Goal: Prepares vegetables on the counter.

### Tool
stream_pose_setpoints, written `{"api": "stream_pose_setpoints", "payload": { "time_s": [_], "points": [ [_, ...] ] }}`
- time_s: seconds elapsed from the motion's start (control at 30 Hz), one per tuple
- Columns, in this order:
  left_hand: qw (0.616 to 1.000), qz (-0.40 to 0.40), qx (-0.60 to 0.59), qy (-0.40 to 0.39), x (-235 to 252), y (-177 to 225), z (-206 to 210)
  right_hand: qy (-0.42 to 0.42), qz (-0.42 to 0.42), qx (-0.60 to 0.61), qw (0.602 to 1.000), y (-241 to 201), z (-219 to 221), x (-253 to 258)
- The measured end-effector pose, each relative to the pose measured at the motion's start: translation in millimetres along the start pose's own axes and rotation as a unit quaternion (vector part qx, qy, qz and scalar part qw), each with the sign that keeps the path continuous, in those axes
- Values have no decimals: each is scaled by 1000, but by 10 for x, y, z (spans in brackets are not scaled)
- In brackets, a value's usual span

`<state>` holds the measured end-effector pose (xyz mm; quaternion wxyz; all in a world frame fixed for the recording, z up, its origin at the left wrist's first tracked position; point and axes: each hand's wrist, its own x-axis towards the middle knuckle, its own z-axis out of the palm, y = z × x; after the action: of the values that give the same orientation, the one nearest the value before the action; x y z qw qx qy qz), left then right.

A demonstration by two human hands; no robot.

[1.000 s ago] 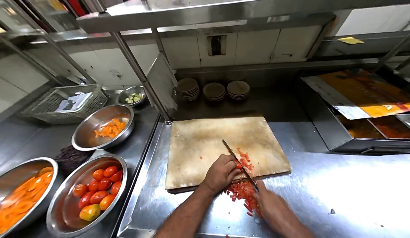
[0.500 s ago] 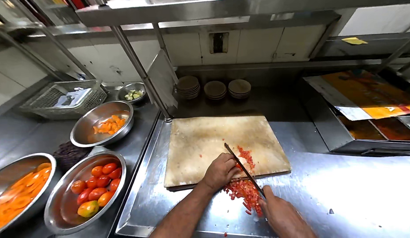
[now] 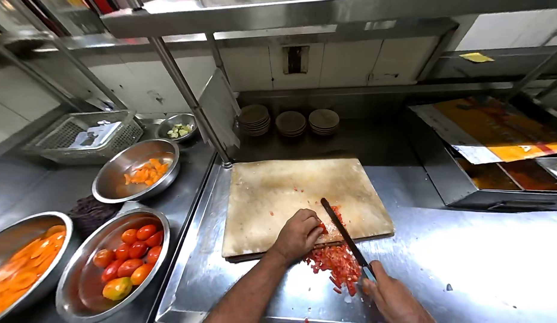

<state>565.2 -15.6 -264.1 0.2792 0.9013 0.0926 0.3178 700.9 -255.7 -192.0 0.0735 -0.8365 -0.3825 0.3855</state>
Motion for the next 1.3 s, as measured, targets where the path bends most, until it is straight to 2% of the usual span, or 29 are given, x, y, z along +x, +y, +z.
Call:
{"api": "stream_pose_setpoints", "payload": {
  "time_s": [0.17,0.37,0.43,0.57,0.63,0.87,1.07,1.3],
  "points": [
    [1000,2,1,3,4,4,-13,-8,-24,-70,997,-336,-142,-118],
    [1000,1,-7,-4,6,-15,-15,-14,-27,-98,995,-808,-153,507],
    [1000,2,-12,-1,8,-28,-19,-14,-22,-100,995,-735,-87,500],
    [1000,-6,-29,1,15,-4,-50,-17,-6,-48,999,-132,155,72],
    [1000,-5,-29,1,6,0,-42,-17,2,-25,1000,26,174,-25],
    [1000,2,-29,0,-5,-5,-33,-31,-18,-70,997,-357,-143,-71],
    [1000,1,-26,-1,12,-4,-17,-36,-25,-83,996,-698,-90,452],
    [999,-4,0,-38,-40,50,-96,-32,-17,-43,998,-309,67,282]
  ]
}}
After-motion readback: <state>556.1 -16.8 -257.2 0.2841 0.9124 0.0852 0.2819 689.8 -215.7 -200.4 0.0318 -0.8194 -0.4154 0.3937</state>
